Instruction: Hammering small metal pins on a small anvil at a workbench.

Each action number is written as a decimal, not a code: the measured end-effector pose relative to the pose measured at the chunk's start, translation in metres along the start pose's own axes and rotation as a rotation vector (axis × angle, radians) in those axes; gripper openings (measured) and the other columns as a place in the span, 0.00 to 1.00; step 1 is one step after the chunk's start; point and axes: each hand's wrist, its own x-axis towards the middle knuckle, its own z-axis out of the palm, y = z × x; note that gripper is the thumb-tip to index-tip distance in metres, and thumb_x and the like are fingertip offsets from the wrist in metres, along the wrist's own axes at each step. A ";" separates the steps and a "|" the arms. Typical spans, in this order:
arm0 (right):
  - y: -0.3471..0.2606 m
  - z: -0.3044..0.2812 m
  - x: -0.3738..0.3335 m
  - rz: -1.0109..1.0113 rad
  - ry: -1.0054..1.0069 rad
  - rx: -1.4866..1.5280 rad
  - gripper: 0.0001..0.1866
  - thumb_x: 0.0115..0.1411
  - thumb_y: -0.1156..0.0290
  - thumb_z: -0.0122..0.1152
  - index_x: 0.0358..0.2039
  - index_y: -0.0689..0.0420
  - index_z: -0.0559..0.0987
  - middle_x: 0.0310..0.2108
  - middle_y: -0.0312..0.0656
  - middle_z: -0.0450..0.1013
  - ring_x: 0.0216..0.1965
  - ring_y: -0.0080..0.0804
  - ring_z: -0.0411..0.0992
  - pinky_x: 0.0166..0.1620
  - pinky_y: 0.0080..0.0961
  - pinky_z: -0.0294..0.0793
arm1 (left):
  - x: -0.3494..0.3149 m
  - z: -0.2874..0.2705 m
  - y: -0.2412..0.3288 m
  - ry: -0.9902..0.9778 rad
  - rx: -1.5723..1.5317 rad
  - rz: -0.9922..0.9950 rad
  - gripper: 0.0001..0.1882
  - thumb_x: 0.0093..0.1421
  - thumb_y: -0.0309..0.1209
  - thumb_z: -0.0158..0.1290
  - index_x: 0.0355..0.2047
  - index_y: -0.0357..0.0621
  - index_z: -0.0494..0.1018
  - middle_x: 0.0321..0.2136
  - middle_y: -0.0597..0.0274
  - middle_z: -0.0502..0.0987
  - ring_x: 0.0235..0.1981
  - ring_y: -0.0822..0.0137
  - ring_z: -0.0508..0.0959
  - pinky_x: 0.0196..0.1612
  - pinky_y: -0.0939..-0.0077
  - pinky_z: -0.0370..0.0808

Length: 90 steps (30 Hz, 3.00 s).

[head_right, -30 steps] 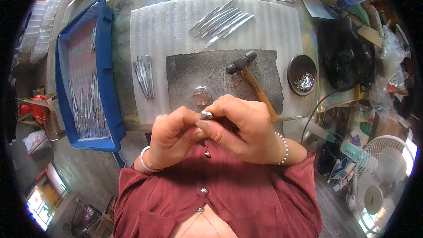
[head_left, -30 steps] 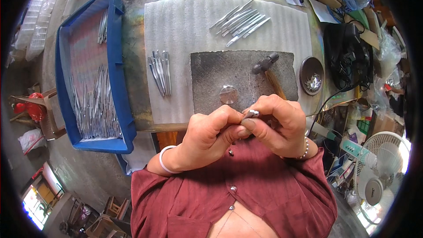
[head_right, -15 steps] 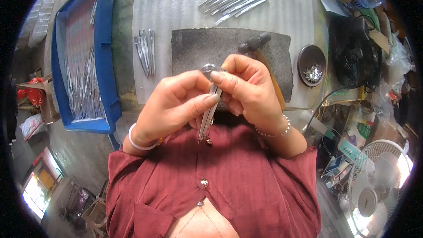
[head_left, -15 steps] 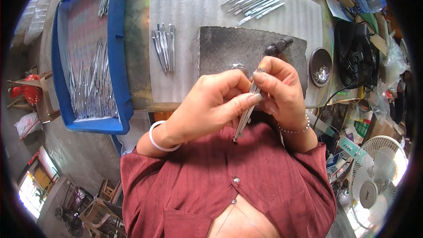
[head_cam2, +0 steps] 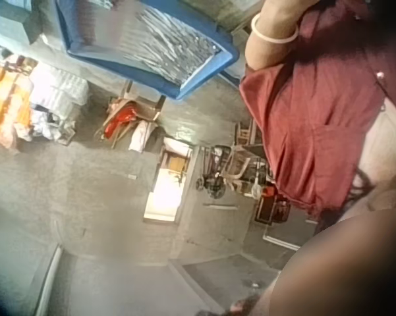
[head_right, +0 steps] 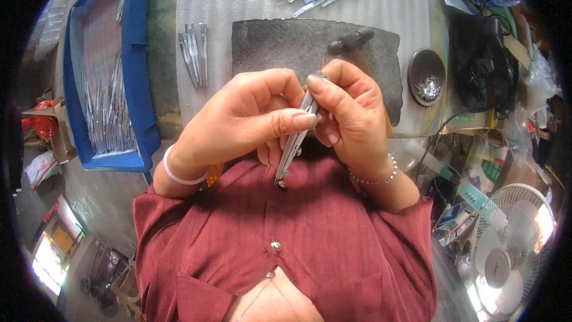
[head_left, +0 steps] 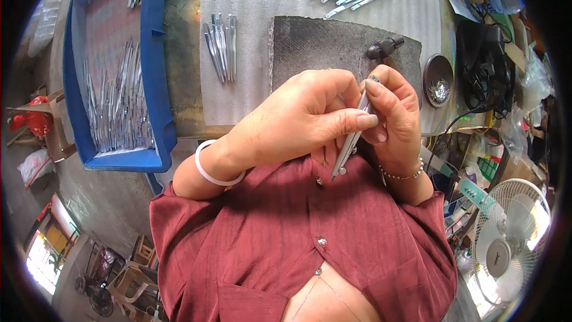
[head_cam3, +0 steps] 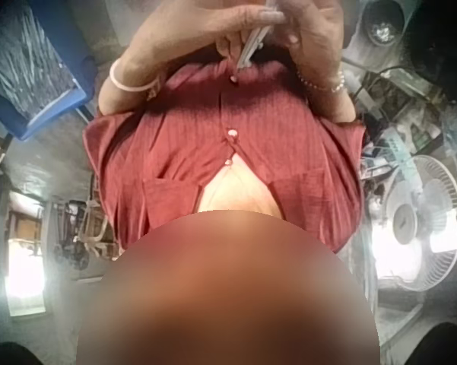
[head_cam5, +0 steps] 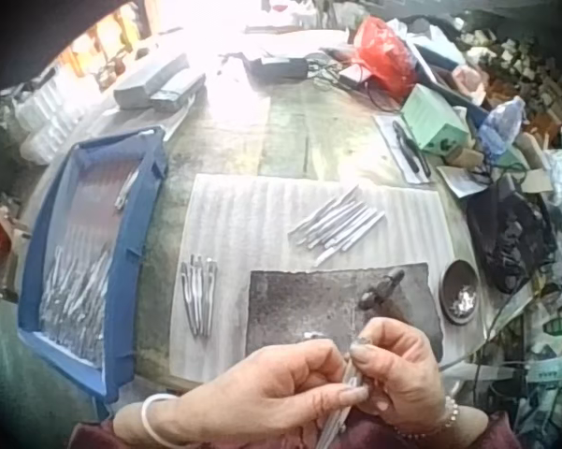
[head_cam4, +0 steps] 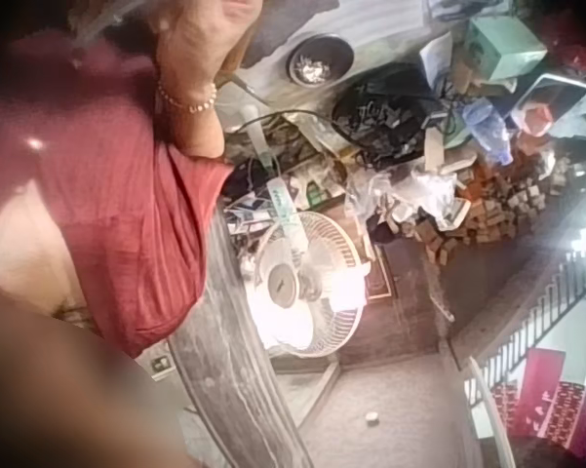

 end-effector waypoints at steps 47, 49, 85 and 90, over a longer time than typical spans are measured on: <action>0.011 -0.029 -0.019 -0.074 0.051 0.283 0.07 0.62 0.72 0.52 0.27 0.57 0.69 0.17 0.33 0.66 0.09 0.12 0.55 0.12 0.11 0.54 | 0.029 0.022 0.006 -0.065 0.062 -0.140 0.10 0.61 0.32 0.52 0.29 0.38 0.68 0.17 0.68 0.73 0.13 0.81 0.72 0.14 0.91 0.67; 0.011 -0.030 -0.019 -0.075 0.048 0.275 0.07 0.62 0.72 0.52 0.27 0.57 0.69 0.17 0.33 0.66 0.09 0.12 0.55 0.12 0.11 0.54 | 0.029 0.023 0.006 -0.057 0.113 -0.140 0.10 0.61 0.32 0.52 0.29 0.39 0.68 0.17 0.69 0.73 0.13 0.81 0.72 0.14 0.91 0.66; -0.012 -0.022 -0.009 -0.556 -0.316 -0.515 0.11 0.53 0.79 0.61 0.38 0.64 0.76 0.26 0.36 0.70 0.19 0.14 0.64 0.22 0.12 0.62 | 0.009 0.020 -0.046 0.114 -0.712 0.330 0.04 0.62 0.27 0.49 0.33 0.40 0.66 0.33 0.54 0.75 0.33 0.63 0.79 0.35 0.74 0.79; -0.012 -0.023 -0.017 -0.155 -0.274 -0.288 0.03 0.58 0.78 0.58 0.32 0.64 0.76 0.26 0.34 0.71 0.21 0.11 0.65 0.22 0.09 0.63 | -0.016 0.024 -0.045 0.178 -0.227 0.241 0.04 0.58 0.23 0.54 0.33 0.38 0.70 0.30 0.58 0.76 0.31 0.74 0.77 0.33 0.82 0.75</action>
